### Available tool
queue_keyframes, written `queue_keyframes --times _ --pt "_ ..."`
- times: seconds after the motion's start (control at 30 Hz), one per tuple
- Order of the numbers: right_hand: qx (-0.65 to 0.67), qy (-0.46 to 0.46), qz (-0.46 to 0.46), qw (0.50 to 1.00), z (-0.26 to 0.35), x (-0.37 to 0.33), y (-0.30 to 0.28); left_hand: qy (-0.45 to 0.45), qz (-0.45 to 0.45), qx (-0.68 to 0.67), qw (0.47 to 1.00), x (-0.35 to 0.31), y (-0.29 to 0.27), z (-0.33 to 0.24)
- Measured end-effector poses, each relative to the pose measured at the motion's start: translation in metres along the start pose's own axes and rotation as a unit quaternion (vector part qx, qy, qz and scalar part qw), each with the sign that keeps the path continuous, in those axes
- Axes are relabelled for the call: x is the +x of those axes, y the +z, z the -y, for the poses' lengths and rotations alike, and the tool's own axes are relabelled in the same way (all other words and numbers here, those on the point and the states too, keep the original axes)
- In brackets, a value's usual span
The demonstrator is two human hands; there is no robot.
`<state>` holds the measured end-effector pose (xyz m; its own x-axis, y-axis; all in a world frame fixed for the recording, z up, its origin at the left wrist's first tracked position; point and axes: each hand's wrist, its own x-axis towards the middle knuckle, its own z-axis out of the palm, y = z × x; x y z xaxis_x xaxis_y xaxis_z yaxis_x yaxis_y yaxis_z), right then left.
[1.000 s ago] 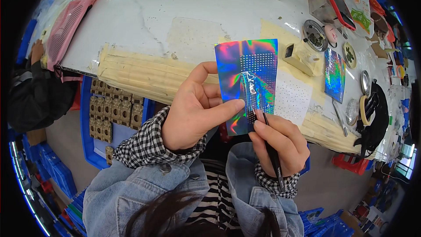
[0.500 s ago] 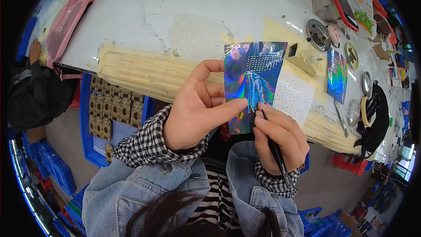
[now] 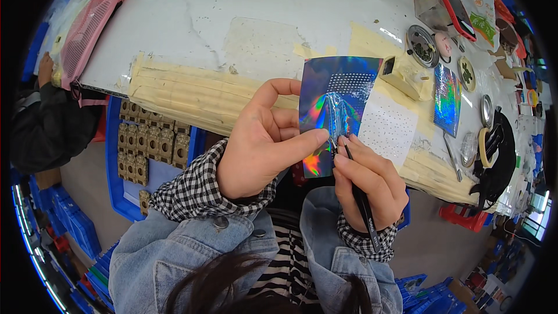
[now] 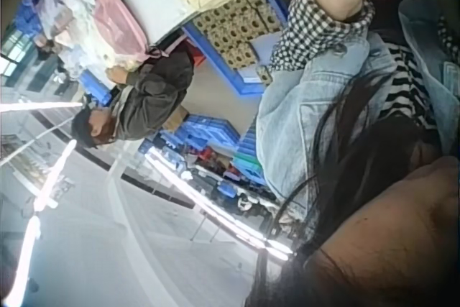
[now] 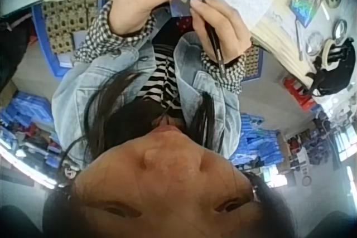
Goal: Use tweezers to pick and place small decorative elements onto holographic sheets at a workbench.
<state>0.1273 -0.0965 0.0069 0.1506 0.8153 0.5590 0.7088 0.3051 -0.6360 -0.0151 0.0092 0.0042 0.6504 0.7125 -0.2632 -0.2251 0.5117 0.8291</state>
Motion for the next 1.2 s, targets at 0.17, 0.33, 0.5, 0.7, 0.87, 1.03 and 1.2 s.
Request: queue_keyframes --times 0.17,0.33,0.5,0.7,0.87,1.03,1.2 --pt "0.000 0.002 0.007 1.000 0.0011 0.0004 -0.0005 0.000 0.000 -0.003 1.000 -0.0002 -0.0005 0.0008" --pt "-0.006 0.005 0.012 1.000 0.0028 0.0013 -0.0013 -0.005 0.003 -0.014 1.000 -0.0001 0.0000 0.0004" --pt "-0.006 0.002 0.022 1.000 0.0024 0.0029 -0.0024 -0.008 0.004 -0.018 1.000 -0.0004 -0.0003 0.0003" --pt "-0.008 -0.008 0.019 1.000 0.0013 0.0020 -0.0004 -0.017 -0.004 -0.010 1.000 -0.0003 -0.0003 -0.0014" --pt "-0.016 -0.039 0.014 0.999 -0.0033 -0.0035 0.0025 -0.031 -0.007 -0.037 0.999 0.0010 0.0004 -0.0057" --pt "-0.020 -0.042 0.013 0.999 -0.0035 -0.0042 0.0035 -0.033 -0.009 -0.034 0.999 0.0010 -0.0006 -0.0056" --pt "-0.027 -0.051 0.018 0.998 -0.0033 -0.0023 0.0029 -0.030 -0.009 -0.036 0.999 0.0017 -0.0010 -0.0042"
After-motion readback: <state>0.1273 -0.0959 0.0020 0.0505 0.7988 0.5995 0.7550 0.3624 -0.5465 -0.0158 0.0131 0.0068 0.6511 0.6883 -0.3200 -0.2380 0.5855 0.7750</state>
